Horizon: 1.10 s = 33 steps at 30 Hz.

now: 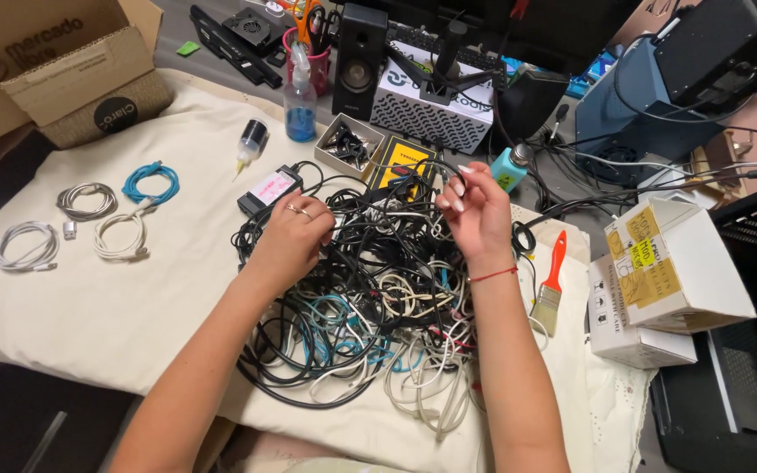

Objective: The person untangles and coils several white and black cables from a large pile on a table. They place the coiled cables aside and continue to sort through the remaining tangled wires, occasionally picking up and inspecting individual cables before setting them down.

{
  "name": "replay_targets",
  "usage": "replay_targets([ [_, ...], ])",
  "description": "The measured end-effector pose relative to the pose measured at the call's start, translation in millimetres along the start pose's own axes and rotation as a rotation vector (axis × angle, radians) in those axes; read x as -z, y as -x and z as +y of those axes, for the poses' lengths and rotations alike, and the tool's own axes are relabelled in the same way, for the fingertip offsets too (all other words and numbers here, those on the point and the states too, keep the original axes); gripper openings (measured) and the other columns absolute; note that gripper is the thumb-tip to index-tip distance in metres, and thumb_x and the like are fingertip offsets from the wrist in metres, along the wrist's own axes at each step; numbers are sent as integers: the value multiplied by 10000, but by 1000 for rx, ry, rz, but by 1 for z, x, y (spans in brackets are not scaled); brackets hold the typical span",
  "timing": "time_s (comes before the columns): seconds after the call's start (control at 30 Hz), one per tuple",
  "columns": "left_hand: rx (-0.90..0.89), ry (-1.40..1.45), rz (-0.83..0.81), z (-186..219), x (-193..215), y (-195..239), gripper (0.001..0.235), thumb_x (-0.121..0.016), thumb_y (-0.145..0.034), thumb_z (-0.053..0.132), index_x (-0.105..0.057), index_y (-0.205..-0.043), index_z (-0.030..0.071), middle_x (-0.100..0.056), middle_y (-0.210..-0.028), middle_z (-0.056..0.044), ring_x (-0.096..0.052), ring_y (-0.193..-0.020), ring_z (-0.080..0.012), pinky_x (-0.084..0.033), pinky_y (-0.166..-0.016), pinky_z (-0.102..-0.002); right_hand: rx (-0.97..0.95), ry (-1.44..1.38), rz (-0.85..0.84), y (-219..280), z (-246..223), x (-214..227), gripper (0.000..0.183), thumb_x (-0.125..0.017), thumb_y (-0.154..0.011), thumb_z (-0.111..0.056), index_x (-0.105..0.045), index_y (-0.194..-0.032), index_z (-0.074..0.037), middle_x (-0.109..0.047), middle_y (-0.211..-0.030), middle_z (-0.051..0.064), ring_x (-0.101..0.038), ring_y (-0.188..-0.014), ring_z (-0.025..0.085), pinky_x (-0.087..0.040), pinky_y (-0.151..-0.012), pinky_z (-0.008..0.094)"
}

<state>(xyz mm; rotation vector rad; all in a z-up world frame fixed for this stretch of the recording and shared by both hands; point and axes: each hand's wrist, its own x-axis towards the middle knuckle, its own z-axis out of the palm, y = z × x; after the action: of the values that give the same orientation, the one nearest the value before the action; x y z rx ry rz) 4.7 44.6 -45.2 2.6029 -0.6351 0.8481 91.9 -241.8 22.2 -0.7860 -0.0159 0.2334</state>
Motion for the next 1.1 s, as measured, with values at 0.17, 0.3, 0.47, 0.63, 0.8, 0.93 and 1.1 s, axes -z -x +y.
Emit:
replay_targets([
  [0.17, 135, 47, -117, 6, -1, 0, 153, -609, -860, 45, -595, -874, 197, -651, -1111, 37, -571, -1216, -229, -422, -1077, -467, 8, 647, -266, 17, -1, -12, 253, -698, -918, -110, -596, -1146, -72, -534, -646, 64, -489, -415, 89, -503, -429, 268],
  [0.3, 138, 179, -245, 21, -1, 0, 150, -634, -868, 126, -648, -1009, 175, -621, -1297, -38, -505, -1339, -321, -382, -1115, -551, 83, 1429, -421, 29, -2, -25, 428, -793, -842, -121, -688, -1255, -80, -664, -905, 188, -642, -588, 201, -597, -476, 308],
  [0.47, 127, 197, -265, 35, -5, -3, 198, -710, -874, 215, -646, -1059, 180, -576, -1378, -81, -439, -1427, -370, -309, -1178, -614, 568, 2147, -540, 24, 35, -13, 382, -732, -877, -171, -691, -1250, -247, -547, -1347, 118, -548, -1236, 370, -469, -1004, 500],
  [0.63, 123, 219, -239, 39, -8, -1, 181, -715, -882, 220, -638, -1035, 160, -567, -1384, -106, -420, -1439, -393, -274, -1197, -630, 714, 2202, -746, 34, 53, -25, 140, -693, -859, -200, -703, -999, -195, -604, -1272, 1, -518, -1250, 230, -406, -1001, 431],
  [0.8, 164, 293, -180, 32, -9, 5, 207, -740, -840, 150, -657, -1023, 99, -530, -1480, -197, -412, -1453, -418, -297, -1229, -555, 623, 2256, -822, 31, 66, -22, 196, -721, -811, -190, -656, -993, -159, -591, -1043, 2, -513, -1063, 247, -406, -857, 409],
  [0.93, 187, 322, -183, 31, -1, 9, 213, -702, -867, 181, -654, -1057, 99, -505, -1512, -217, -396, -1466, -417, -290, -1237, -545, 756, 2324, -826, 25, 69, -18, 263, -805, -749, -254, -665, -967, -205, -555, -993, -16, -512, -1015, 222, -411, -842, 390],
  [1.1, 162, 334, -159, 36, 9, 9, 316, -544, -986, 207, -646, -1254, 74, -486, -1561, -169, -369, -1493, -381, -218, -1228, -565, 708, 2092, -767, 20, 57, -21, 128, -744, -845, -196, -652, -903, -128, -591, -935, 36, -638, -946, 284, -529, -775, 390],
])
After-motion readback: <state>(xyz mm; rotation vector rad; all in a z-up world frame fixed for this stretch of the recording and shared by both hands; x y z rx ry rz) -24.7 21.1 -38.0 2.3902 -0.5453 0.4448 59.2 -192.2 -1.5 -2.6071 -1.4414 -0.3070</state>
